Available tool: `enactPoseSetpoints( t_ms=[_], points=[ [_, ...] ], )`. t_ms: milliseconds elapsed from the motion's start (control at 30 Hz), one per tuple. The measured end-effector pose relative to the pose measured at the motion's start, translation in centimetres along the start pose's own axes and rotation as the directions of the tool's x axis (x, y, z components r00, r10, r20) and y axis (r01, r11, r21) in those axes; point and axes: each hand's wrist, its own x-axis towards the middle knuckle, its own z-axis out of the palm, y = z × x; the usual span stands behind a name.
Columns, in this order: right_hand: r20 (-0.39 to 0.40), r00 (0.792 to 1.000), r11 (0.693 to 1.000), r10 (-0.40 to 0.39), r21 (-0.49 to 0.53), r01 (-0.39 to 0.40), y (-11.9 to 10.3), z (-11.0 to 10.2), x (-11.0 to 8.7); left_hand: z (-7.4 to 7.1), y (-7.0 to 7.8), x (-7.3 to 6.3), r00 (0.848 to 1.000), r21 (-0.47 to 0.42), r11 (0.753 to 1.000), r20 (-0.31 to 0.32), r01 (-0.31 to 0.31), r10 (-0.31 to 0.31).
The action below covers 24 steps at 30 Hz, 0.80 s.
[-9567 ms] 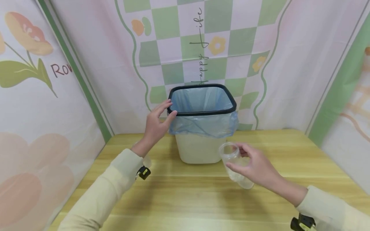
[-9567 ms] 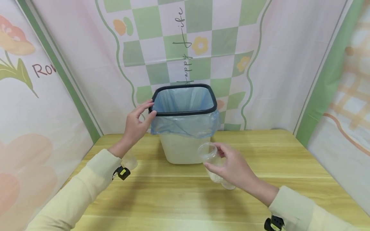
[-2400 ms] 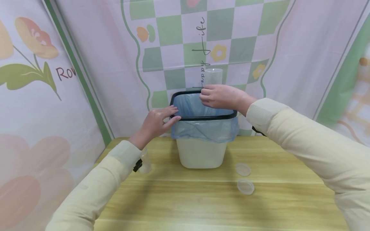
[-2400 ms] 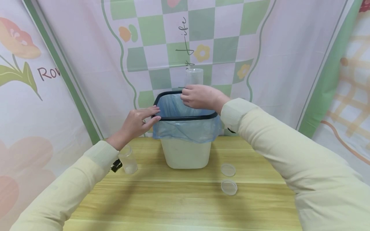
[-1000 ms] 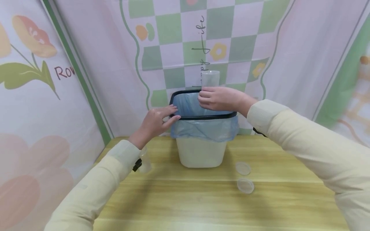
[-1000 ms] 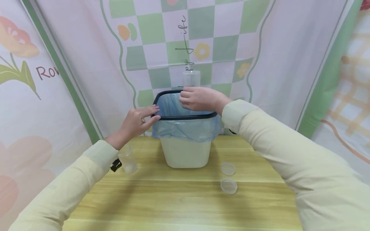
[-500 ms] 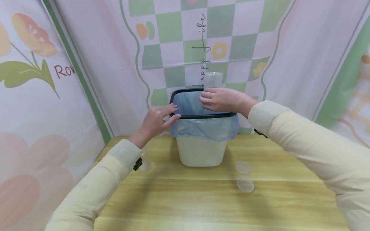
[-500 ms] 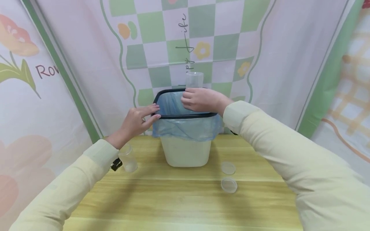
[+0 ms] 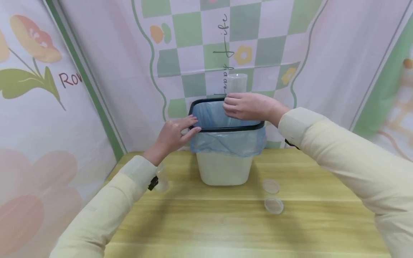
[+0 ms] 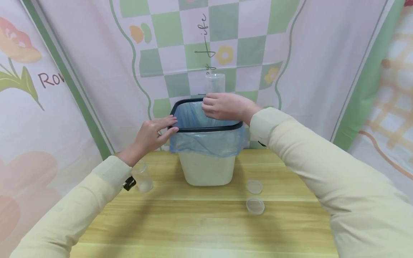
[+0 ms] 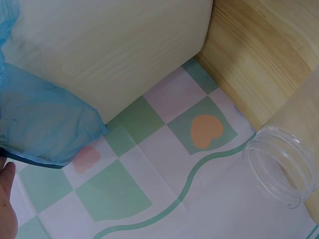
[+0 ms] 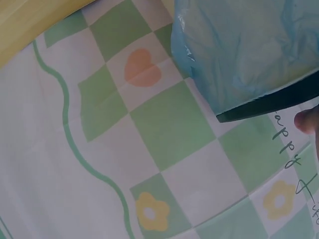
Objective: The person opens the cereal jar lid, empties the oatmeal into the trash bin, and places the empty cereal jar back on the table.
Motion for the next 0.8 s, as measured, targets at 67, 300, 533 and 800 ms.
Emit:
enactPoseSetpoints(
  t_ms=[67, 300, 533, 800],
  points=[
    [0.011, 1.000, 1.000, 0.006, -0.002, -0.006, 0.11, -0.07, -0.09, -0.02, -0.01, 0.01, 1.000, -0.002, 1.000, -0.001, 0.001, -0.001],
    [0.004, 0.999, 0.999, 0.035, 0.013, -0.035, 0.26, -0.31, -0.29, -0.10, 0.08, -0.04, 1.000, -0.001, 1.000, -0.009, -0.009, 0.009],
    [-0.025, 0.998, 0.997, 0.052, 0.050, -0.051, -0.05, -0.17, -0.40, -0.01, 0.16, 0.11, 1.000, -0.001, 1.000, 0.000, -0.004, 0.004],
    [-0.052, 0.998, 0.998, 0.032, 0.048, -0.029, -0.51, -0.07, -0.27, -0.02, 0.26, 0.19, 1.000, 0.010, 1.000, 0.000, 0.003, -0.003]
  ],
)
